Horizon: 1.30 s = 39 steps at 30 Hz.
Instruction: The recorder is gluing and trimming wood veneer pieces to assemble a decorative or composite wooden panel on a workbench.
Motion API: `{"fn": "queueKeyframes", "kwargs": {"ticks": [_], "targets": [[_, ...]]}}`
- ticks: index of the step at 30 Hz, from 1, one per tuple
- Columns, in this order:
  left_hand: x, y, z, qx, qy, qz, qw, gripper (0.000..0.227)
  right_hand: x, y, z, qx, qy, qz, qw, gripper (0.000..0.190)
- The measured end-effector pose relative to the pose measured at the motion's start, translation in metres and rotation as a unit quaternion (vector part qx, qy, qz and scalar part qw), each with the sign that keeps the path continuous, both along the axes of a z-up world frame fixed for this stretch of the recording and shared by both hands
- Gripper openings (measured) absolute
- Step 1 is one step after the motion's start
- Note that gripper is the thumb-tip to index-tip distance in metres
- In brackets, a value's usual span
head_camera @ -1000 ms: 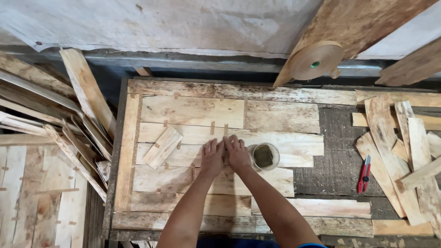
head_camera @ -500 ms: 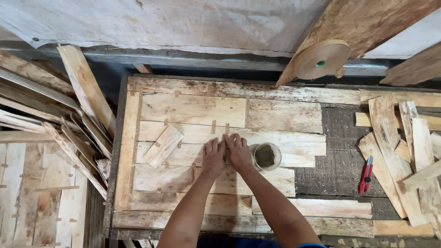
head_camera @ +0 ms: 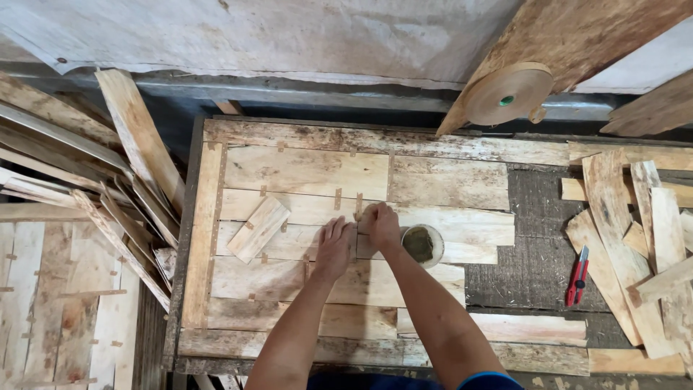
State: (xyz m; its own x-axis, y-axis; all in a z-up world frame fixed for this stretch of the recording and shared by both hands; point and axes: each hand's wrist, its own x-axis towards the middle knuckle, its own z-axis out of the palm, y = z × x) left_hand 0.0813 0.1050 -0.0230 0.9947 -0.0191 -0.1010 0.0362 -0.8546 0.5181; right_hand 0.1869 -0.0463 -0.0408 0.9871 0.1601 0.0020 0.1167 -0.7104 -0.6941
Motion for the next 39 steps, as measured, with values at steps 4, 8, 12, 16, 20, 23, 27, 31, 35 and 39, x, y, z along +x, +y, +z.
{"fn": "queueKeyframes", "kwargs": {"ticks": [4, 8, 12, 16, 20, 23, 27, 31, 35, 39], "targets": [[0.001, -0.001, 0.0, -0.001, -0.003, -0.002, 1.0, 0.063, 0.017, 0.005, 0.019, -0.029, 0.114, -0.025, 0.993, 0.018], [0.002, -0.001, -0.003, 0.007, 0.005, -0.002, 1.0, 0.06, 0.032, 0.013, 0.04, -0.14, 0.219, -0.023, 0.965, 0.043], [0.001, -0.001, -0.007, 0.009, 0.013, 0.003, 1.0, 0.053, 0.037, 0.015, 0.034, -0.147, 0.245, -0.028, 0.958, 0.052], [0.003, -0.002, -0.016, 0.006, -0.001, 0.005, 1.0, 0.055, 0.034, 0.019, 0.055, -0.172, 0.242, -0.016, 0.955, 0.058], [0.001, -0.001, -0.013, 0.035, 0.009, -0.013, 0.999, 0.062, 0.029, 0.021, 0.049, -0.181, 0.279, 0.002, 0.943, 0.067], [0.001, -0.001, -0.013, 0.01, 0.001, 0.0, 1.0, 0.059, 0.029, 0.017, 0.045, -0.198, 0.235, 0.033, 0.951, 0.064], [0.001, -0.001, -0.012, 0.007, -0.004, 0.005, 1.0, 0.058, 0.031, 0.006, -0.003, -0.203, 0.183, 0.077, 0.959, 0.064], [0.0, -0.001, -0.015, 0.004, -0.019, 0.005, 1.0, 0.058, 0.026, 0.008, 0.013, -0.196, 0.175, 0.092, 0.96, 0.075], [0.0, 0.0, -0.008, 0.005, -0.032, 0.007, 0.999, 0.058, 0.023, 0.011, 0.029, -0.216, 0.185, 0.101, 0.953, 0.084], [0.0, -0.001, -0.01, 0.003, -0.031, 0.008, 0.999, 0.059, 0.018, 0.014, 0.05, -0.252, 0.164, 0.142, 0.943, 0.097]]}}
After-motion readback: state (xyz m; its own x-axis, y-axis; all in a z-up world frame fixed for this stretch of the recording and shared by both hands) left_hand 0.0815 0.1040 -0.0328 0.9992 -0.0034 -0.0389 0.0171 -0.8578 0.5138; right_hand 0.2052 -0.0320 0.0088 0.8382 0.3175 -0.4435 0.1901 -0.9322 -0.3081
